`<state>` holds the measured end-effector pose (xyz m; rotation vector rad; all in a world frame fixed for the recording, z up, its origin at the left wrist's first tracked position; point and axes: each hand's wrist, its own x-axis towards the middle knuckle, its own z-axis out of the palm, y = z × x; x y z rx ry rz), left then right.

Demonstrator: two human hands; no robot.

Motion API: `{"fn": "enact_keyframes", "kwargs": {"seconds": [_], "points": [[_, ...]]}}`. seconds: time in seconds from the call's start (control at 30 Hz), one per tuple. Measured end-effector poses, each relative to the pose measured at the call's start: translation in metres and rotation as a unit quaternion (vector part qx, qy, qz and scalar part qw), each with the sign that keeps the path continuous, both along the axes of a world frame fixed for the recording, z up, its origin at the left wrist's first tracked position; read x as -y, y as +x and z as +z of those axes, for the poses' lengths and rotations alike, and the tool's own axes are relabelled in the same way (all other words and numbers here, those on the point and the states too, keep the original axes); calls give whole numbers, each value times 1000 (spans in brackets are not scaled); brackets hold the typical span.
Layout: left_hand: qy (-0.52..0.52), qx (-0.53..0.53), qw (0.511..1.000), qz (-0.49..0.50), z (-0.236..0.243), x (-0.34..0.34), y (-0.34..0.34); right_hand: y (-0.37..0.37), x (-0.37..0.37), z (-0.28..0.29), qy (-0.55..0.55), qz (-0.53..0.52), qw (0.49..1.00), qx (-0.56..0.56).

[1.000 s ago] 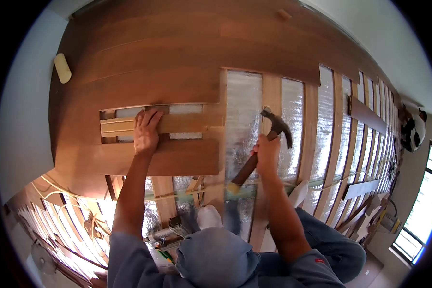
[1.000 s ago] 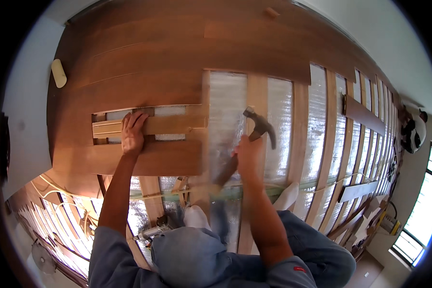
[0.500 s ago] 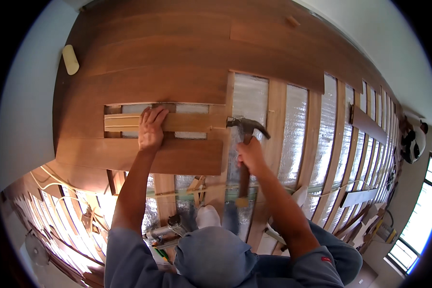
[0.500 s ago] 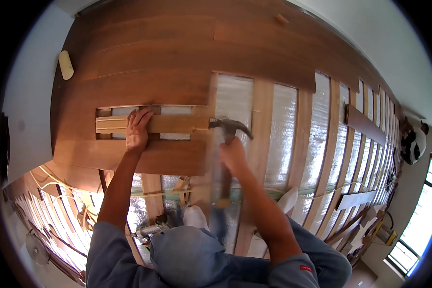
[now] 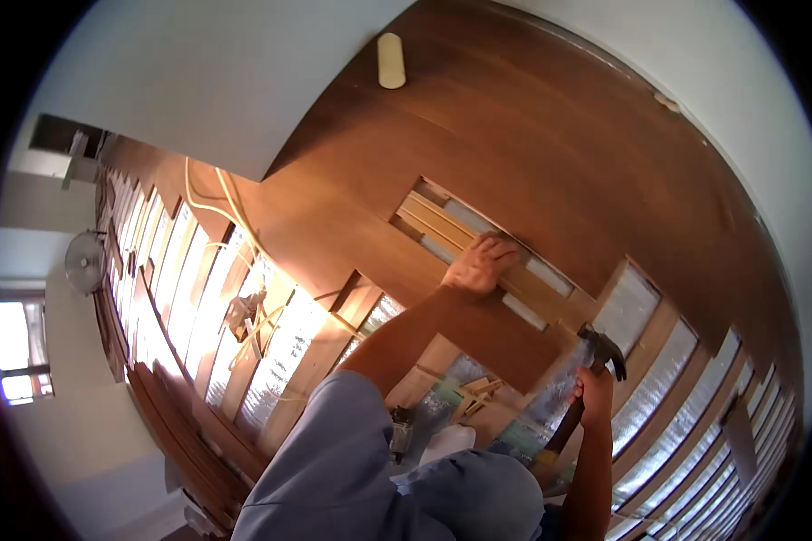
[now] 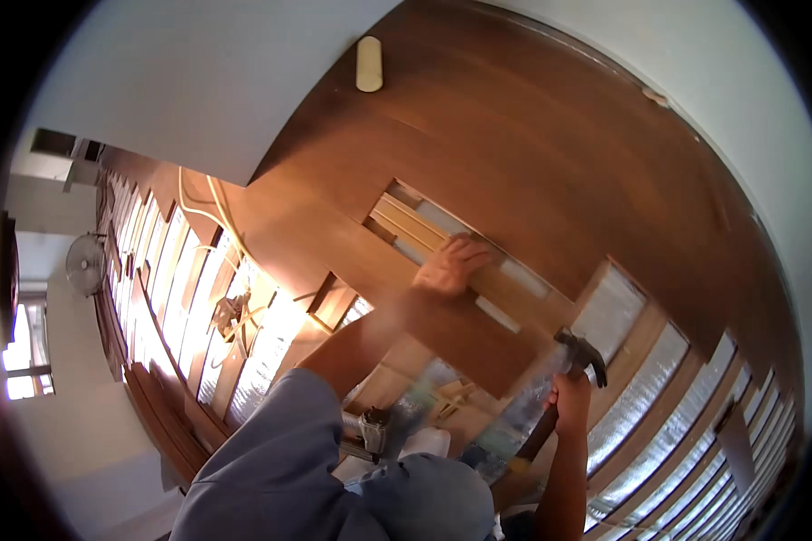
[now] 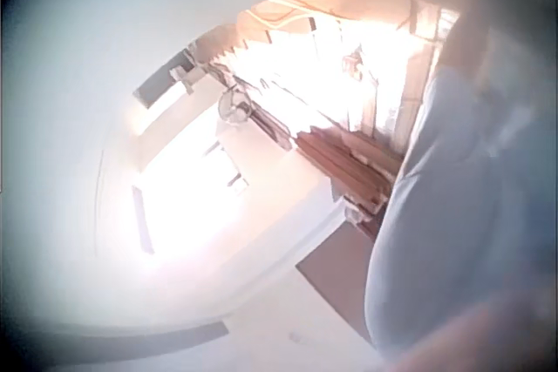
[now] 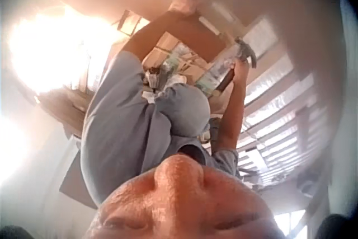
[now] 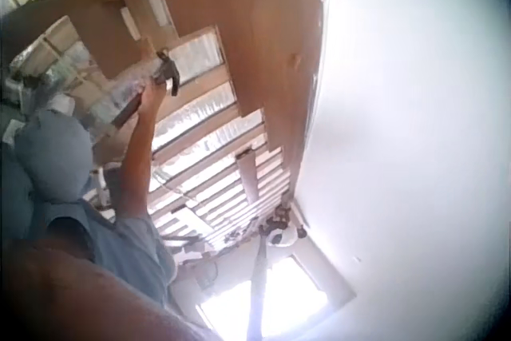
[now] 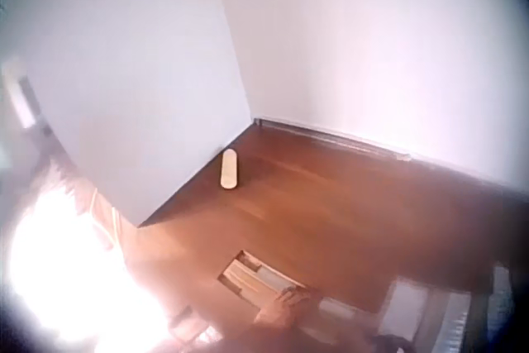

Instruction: The person installs laminate flooring by applying glue to the tongue of a plank, positioning the plank against the existing row, tapping it into place with a hammer and a scrap piece of wood, and securing it using a pneumatic nail gun.

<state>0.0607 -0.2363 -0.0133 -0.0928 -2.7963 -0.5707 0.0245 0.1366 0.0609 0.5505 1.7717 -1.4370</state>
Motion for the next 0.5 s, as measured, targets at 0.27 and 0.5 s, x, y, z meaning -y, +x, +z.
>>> {"fn": "enact_keyframes", "kwargs": {"seconds": [0.27, 0.5], "points": [[-15, 33, 999, -12, 23, 1, 4, 18, 10, -3, -12, -35, 999, -13], [0, 4, 1000, -9, 15, 4, 12, 11, 7, 7, -8, -27, 1000, -4]]}}
